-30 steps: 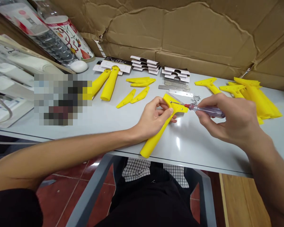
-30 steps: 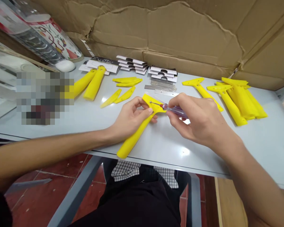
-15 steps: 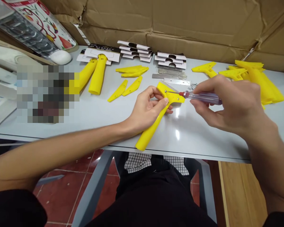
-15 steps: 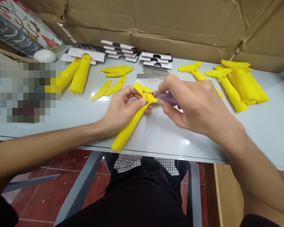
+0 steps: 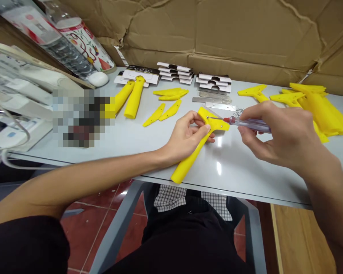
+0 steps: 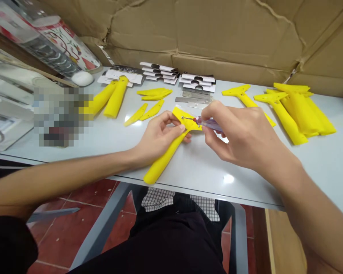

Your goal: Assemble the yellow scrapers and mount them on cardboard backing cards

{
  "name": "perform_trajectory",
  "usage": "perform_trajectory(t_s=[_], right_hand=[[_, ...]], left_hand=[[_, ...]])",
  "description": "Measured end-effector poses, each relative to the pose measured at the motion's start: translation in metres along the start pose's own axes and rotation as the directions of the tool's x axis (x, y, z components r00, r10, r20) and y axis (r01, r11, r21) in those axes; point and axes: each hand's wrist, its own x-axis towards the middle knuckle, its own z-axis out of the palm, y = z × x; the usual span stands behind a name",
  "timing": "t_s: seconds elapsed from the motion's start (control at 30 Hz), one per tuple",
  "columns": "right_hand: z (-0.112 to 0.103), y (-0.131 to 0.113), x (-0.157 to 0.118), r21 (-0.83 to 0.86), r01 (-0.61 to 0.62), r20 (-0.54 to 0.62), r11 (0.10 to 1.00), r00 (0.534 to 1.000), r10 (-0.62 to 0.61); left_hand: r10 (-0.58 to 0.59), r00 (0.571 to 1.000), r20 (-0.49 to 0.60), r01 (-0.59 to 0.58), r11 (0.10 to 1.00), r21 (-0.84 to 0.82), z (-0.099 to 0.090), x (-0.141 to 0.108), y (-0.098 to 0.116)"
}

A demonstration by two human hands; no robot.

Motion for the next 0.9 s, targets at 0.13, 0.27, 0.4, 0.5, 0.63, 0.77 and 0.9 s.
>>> perform_trajectory(t_s=[0.13, 0.27, 0.4, 0.5, 0.63, 0.77, 0.9], right_hand=[[0.0003, 0.0000, 0.0013, 0.009, -0.008, 0.007, 1.000, 1.000, 0.008], [0.0001, 0.0002, 0.0014, 0.012, -0.008, 0.017, 1.000, 1.000, 0.008], [0.0005, 0.0003, -0.0001, 0.017, -0.010, 0.021, 1.000, 1.000, 0.010], [0.0008, 0.0017, -0.0007, 0.021, -0.024, 0.020, 1.000, 1.000, 0.023], [0.0020, 0.0055, 0.0005, -0.057, -0.009, -0.044, 0.998, 0.999, 0.007], [0.0033, 0.0064, 0.0024, -0.133, 0.005, -0.099, 0.991, 0.995, -0.018], [0.0018, 0.0026, 0.0035, -0.094, -0.003, -0.071, 0.996, 0.997, -0.004]], left_hand=[[-0.017, 1.000, -0.010, 0.017, 1.000, -0.016, 0.0006, 0.0008, 0.0009], [-0.017, 1.000, -0.001, 0.017, 1.000, -0.009, 0.0001, 0.0010, 0.0026], [-0.034, 0.999, -0.005, 0.034, 0.999, -0.010, 0.0002, 0.0007, 0.0037], [-0.045, 0.999, -0.010, 0.045, 0.999, -0.004, 0.0006, 0.0006, 0.0041], [-0.038, 0.999, -0.001, 0.038, 0.999, 0.000, 0.0003, 0.0005, 0.0033], [-0.025, 1.000, 0.008, 0.025, 0.999, 0.025, -0.0011, 0.0000, 0.0020], [-0.019, 1.000, 0.011, 0.019, 0.999, 0.027, -0.0017, -0.0006, 0.0013]])
